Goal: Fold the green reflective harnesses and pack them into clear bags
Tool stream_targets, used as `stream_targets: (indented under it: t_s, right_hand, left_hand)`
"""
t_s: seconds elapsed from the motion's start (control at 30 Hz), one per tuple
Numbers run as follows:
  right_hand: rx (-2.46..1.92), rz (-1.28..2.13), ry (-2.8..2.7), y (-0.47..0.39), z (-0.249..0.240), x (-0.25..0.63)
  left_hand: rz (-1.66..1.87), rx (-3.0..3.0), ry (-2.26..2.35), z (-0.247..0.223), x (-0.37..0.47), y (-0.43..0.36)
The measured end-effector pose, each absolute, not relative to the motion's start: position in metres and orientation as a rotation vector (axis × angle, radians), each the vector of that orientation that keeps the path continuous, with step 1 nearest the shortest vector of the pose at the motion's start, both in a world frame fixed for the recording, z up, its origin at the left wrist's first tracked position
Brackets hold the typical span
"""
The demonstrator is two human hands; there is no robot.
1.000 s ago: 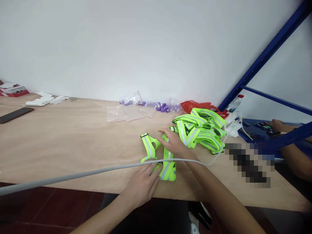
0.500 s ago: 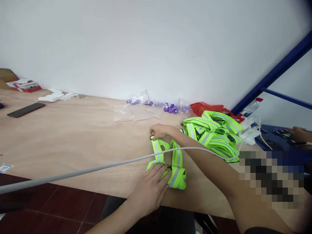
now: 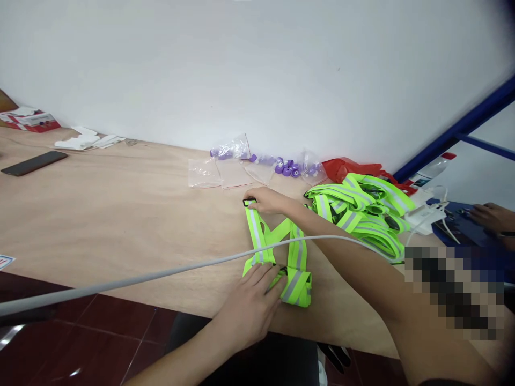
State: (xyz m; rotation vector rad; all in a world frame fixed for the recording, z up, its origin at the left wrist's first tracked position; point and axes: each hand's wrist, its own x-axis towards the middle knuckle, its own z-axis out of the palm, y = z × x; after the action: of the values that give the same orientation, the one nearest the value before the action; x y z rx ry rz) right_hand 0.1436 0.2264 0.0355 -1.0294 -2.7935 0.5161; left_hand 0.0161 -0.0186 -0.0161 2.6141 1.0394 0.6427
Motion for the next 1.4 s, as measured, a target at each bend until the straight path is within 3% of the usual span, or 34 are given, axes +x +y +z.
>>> stream_targets:
  t_s: [0.47,0.97,1.17,1.4]
  right_hand:
    - [-0.999,0.494,-2.605,0.220,-0.008,0.148]
    - [-1.154,0.344,-2.498,0.190,-0.001,0.147]
    - [-1.213,0.233,-2.416,0.105,0.019,0.193]
    - [-1.392,0.228,-2.399,-0.030,-0.018,0.240]
  left_hand:
    - [0.656,2.558,1.004,-0.006,0.016,-0.014]
    - [0.582,2.528,0.913,0.005,0.010,0.005]
    - [0.515,2.579,0.832,0.010,0.008,0.017]
    - [0.507,2.629,0.747,0.010,0.003,0.013]
